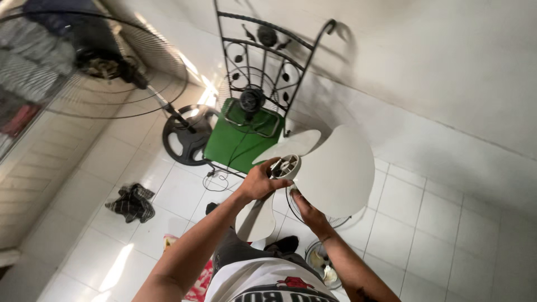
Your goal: The person assembles an electric fan by attaching the fan blades to the motor, securing them with a nut, and then fitting the front and rear wire cages. The person uses a screwdriver to tighten the nut and ensures the blades are properly aligned before closing the cage.
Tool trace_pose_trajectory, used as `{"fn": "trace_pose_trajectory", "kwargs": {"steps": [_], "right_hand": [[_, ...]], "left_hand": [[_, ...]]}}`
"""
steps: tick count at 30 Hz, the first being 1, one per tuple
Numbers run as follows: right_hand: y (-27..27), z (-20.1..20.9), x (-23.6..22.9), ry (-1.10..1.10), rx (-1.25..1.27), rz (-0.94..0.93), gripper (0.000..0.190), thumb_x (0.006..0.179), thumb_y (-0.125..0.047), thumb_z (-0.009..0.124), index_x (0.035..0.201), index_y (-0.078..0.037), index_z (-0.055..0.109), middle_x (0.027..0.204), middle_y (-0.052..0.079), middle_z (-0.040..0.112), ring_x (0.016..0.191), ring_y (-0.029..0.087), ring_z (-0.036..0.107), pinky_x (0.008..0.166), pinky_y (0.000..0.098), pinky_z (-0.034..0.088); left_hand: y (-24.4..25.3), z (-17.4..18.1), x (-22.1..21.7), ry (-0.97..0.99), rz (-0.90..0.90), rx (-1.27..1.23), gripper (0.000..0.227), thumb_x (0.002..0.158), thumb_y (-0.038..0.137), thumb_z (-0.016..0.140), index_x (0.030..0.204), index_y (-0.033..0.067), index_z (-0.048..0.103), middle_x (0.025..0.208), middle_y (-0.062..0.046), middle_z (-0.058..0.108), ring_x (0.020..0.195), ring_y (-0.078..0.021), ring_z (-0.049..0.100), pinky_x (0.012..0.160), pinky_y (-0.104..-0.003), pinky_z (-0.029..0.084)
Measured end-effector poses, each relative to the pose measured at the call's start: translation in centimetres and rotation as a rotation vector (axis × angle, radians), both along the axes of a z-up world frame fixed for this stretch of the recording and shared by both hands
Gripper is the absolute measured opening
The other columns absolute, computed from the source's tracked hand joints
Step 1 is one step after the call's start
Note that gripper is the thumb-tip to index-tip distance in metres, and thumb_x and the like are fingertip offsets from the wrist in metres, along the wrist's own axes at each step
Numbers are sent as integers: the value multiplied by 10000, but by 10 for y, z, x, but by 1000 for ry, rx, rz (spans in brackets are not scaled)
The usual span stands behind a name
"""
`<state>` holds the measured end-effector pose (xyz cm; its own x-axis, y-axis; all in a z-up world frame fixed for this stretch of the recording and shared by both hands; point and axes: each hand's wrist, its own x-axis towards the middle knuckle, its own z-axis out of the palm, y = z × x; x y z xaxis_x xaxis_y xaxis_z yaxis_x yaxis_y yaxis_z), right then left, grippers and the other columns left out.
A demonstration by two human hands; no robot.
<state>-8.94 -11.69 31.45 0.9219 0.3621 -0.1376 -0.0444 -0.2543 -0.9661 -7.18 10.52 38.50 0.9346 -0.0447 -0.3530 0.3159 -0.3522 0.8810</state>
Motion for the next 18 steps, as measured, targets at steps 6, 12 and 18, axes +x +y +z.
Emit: {"fn": "trace_pose_trajectory", "kwargs": {"steps": [6,12,18], "right_hand": [[94,16,35,-39,239,185,342,1035,-211,646,1287,20,653,1143,89,688,1033,159,644,889,314,536],[216,17,48,-50,424,272,345,998,-186,683,1282,7,647,1223,94,693,1108,179,659,939,312,543],[313,36,46,-851,-50,253,359,989,-169,676,1341,-100,654,1255,45,700,1127,168,653,994,299,520]], "left_hand": [[82,20,-24,40,186,-192,756,754,445,817,1363,25,665,1063,-124,771,924,-185,699,820,-320,553],[193,31,-33,-43,177,-128,764,771,526,780,1362,57,662,964,-110,771,859,-165,696,773,-309,549],[295,54,-38,129,170,108,724,844,608,688,1275,27,720,925,-205,783,831,-238,736,738,-339,557]]}}
